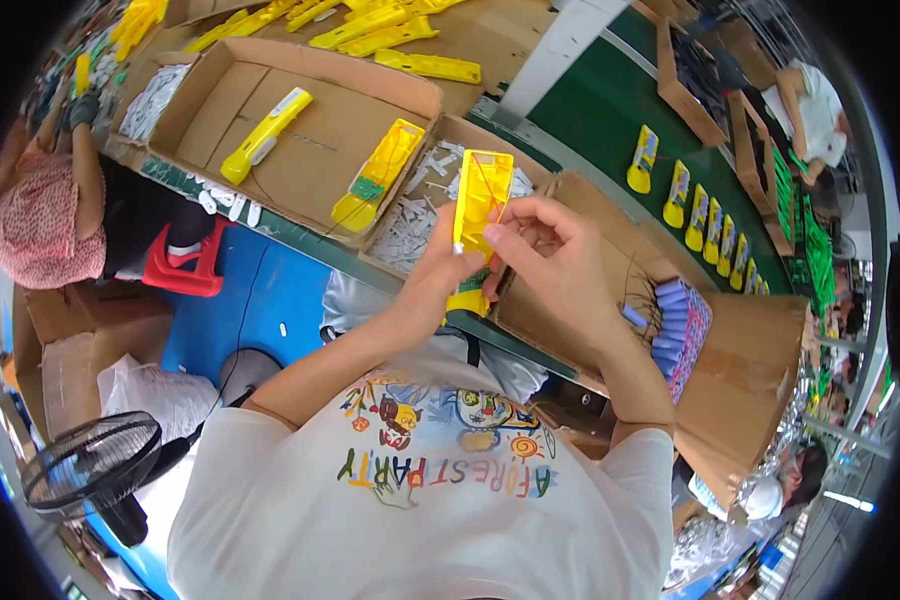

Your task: Assembling electronic light components into yellow plastic housings on a factory production line.

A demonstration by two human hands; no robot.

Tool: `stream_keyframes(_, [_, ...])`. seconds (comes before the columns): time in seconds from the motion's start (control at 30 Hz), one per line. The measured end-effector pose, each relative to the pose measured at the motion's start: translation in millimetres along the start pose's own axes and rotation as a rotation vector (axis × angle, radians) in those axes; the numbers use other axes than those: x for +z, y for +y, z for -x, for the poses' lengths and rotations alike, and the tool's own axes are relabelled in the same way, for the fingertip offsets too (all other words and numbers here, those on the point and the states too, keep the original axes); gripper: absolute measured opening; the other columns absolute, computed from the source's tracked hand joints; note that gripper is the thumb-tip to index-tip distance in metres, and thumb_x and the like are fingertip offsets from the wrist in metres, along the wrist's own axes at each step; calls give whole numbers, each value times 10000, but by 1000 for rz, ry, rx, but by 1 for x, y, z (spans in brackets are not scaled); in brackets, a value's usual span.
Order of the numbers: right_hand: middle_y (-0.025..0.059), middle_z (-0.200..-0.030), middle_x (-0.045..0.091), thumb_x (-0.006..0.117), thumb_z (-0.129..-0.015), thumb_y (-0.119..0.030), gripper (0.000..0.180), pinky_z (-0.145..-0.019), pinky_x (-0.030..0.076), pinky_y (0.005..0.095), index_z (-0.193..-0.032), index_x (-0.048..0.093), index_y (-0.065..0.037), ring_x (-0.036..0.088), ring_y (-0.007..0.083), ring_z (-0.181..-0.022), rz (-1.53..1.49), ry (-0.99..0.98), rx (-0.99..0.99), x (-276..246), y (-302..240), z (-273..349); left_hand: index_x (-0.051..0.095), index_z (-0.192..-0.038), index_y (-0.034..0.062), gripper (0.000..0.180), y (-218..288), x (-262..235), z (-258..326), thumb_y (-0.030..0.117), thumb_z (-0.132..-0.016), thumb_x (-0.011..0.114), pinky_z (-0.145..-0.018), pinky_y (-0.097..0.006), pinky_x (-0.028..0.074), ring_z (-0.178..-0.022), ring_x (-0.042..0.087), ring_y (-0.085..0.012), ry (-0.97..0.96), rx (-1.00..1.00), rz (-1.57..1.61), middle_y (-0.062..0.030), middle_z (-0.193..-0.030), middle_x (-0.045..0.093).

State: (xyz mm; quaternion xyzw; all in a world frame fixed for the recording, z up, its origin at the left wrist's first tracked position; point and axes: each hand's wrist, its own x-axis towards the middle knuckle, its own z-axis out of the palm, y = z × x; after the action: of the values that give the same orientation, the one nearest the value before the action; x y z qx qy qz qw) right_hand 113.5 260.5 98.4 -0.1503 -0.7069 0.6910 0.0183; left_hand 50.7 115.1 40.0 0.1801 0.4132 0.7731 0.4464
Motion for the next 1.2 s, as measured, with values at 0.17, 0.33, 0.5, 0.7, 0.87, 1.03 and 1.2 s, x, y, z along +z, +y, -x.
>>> stream_keyframes(0.17, [25, -709, 596, 652, -821, -19, 40, -478, 446, 208, -834, 615, -9, 591, 60, -539, 370, 121, -187, 8, 28, 25, 342, -1291, 59, 386, -11, 13, -2, 209, -938, 383, -820, -281, 469, -921, 567, -151, 174, 11, -91, -101, -1132, 519])
stream_keyframes(0.33, [80, -704, 604, 699, -745, -69, 117, -541, 488, 299, -851, 652, -60, 609, 204, -587, 877, 274, -623, -15, 40, 42, 340, -1256, 53, 366, -11, 10, -2, 48, -911, 462, -817, -302, 477, -893, 566, -150, 122, -81, -205, -104, -1105, 515])
stream_keyframes(0.5, [140, -846, 664, 700, -719, -99, 199, -644, 504, 392, -916, 688, -81, 654, 302, -754, 1631, 130, 389, -172, 103, 88, 292, -1205, 70, 318, -8, 11, -3, 44, -930, 449, -683, -335, 501, -727, 528, -142, -75, -118, -38, -73, -918, 479])
stream_keyframes(0.7, [99, -798, 660, 753, -675, -57, 309, -648, 512, 311, -958, 639, -11, 641, 261, -748, 1295, 470, -744, -109, 49, 63, 233, -1350, 97, 451, -24, 20, 1, 45, -951, 439, -692, -315, 485, -727, 517, -129, -278, -209, -150, -60, -945, 478])
stream_keyframes(0.87, [27, -731, 632, 766, -747, -85, 242, -588, 479, 224, -886, 578, -20, 601, 103, -655, 622, 272, -295, -37, 8, 55, 202, -1367, 66, 518, -32, 24, 6, 75, -932, 482, -653, -276, 467, -741, 548, -124, -195, -102, -417, -79, -966, 507])
stream_keyframes(1.03, [-3, -650, 562, 750, -796, -130, 256, -466, 402, 204, -799, 511, -39, 532, 27, -574, 203, 210, 106, -22, 27, 30, 151, -1397, 76, 563, -28, 23, 11, 30, -925, 454, -663, -263, 476, -753, 530, -110, -146, -53, -414, -76, -993, 475])
stream_keyframes(1.2, [85, -615, 536, 670, -855, -246, 257, -467, 439, 322, -819, 504, -53, 585, 217, -516, 761, 390, -385, 4, 51, 9, 173, -1344, 82, 523, -11, 12, 13, 14, -908, 454, -655, -282, 489, -741, 556, -122, -88, -100, -343, -79, -959, 487])
